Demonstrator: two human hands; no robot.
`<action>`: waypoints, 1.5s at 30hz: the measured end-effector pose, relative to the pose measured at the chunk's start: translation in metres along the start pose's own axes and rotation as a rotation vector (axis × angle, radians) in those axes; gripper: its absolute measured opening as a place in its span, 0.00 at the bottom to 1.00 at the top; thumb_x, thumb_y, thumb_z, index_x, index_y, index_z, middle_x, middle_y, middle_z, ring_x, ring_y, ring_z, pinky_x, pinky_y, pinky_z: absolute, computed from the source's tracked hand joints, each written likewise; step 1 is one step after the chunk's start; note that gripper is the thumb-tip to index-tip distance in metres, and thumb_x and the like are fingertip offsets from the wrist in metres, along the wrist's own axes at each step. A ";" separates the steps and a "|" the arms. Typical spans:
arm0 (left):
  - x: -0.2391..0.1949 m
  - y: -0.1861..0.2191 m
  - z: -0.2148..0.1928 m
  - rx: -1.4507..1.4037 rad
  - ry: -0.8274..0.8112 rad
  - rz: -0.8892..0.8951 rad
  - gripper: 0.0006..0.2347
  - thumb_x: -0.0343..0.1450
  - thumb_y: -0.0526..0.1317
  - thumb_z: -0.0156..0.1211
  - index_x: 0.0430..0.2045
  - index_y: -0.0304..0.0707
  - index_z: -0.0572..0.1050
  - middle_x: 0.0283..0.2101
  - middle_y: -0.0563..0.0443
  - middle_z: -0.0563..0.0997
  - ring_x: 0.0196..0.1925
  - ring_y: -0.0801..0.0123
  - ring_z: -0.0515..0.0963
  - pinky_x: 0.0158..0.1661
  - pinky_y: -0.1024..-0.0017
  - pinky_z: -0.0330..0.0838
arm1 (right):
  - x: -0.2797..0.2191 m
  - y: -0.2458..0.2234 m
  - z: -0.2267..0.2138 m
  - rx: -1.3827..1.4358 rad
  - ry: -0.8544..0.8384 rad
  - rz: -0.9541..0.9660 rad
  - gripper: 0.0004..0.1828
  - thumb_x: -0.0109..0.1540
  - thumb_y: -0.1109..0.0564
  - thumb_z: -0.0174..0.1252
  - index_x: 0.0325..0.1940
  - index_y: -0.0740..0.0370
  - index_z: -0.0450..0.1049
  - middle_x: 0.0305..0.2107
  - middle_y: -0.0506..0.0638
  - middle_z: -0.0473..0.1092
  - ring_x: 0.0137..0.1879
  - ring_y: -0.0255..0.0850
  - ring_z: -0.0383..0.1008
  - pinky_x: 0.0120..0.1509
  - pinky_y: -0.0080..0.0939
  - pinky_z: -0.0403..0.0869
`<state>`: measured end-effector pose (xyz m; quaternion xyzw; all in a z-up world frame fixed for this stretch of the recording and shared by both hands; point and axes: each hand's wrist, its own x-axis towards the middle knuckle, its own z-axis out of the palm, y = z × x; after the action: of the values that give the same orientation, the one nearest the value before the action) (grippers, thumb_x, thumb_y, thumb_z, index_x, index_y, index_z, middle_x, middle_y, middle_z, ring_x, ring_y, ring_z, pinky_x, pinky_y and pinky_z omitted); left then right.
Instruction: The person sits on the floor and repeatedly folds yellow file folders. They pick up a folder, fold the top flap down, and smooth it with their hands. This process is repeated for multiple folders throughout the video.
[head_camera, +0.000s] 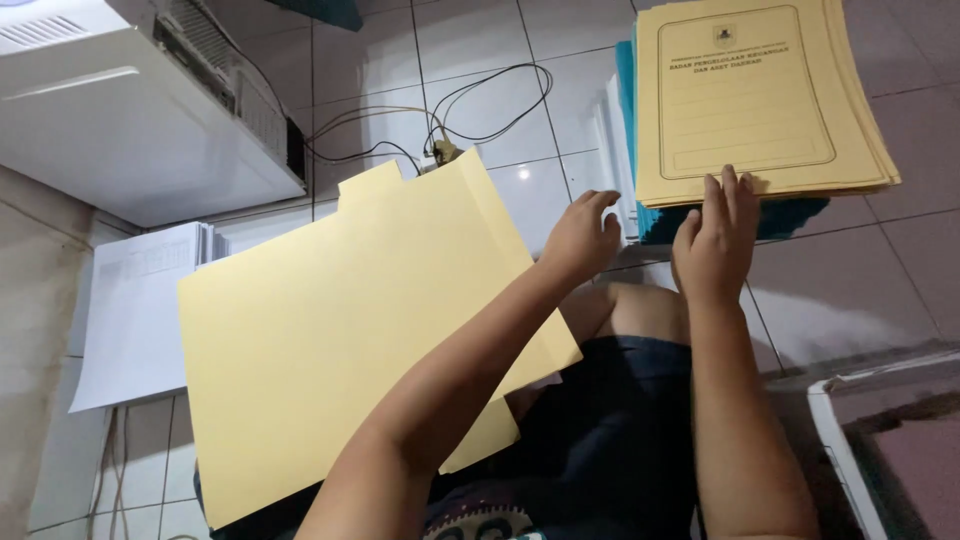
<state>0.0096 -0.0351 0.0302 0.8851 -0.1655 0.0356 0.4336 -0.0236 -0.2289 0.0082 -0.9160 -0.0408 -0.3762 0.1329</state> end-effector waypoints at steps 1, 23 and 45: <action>0.009 -0.006 0.019 -0.006 -0.002 0.003 0.16 0.71 0.35 0.52 0.54 0.36 0.76 0.48 0.45 0.81 0.52 0.53 0.84 0.52 0.63 0.79 | -0.004 0.003 0.001 -0.007 -0.001 0.000 0.23 0.67 0.65 0.57 0.67 0.72 0.71 0.66 0.67 0.64 0.73 0.64 0.59 0.73 0.64 0.60; 0.070 0.047 0.035 -0.785 -0.081 -0.557 0.26 0.75 0.45 0.50 0.59 0.11 0.64 0.39 0.26 0.80 0.37 0.49 0.85 0.45 0.53 0.80 | -0.010 -0.013 -0.011 0.121 -0.163 0.132 0.38 0.63 0.61 0.59 0.76 0.66 0.55 0.72 0.68 0.48 0.77 0.67 0.44 0.75 0.73 0.54; -0.268 -0.006 -0.268 -0.286 0.199 -0.223 0.08 0.78 0.42 0.43 0.42 0.39 0.68 0.18 0.57 0.66 0.19 0.69 0.61 0.25 0.66 0.54 | 0.045 -0.296 -0.177 0.539 -0.777 0.841 0.28 0.61 0.53 0.45 0.67 0.51 0.67 0.50 0.52 0.73 0.51 0.46 0.73 0.52 0.51 0.70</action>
<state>-0.2189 0.2479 0.1369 0.8195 -0.0262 0.0508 0.5703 -0.1632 0.0056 0.2234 -0.8579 0.1840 0.0918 0.4710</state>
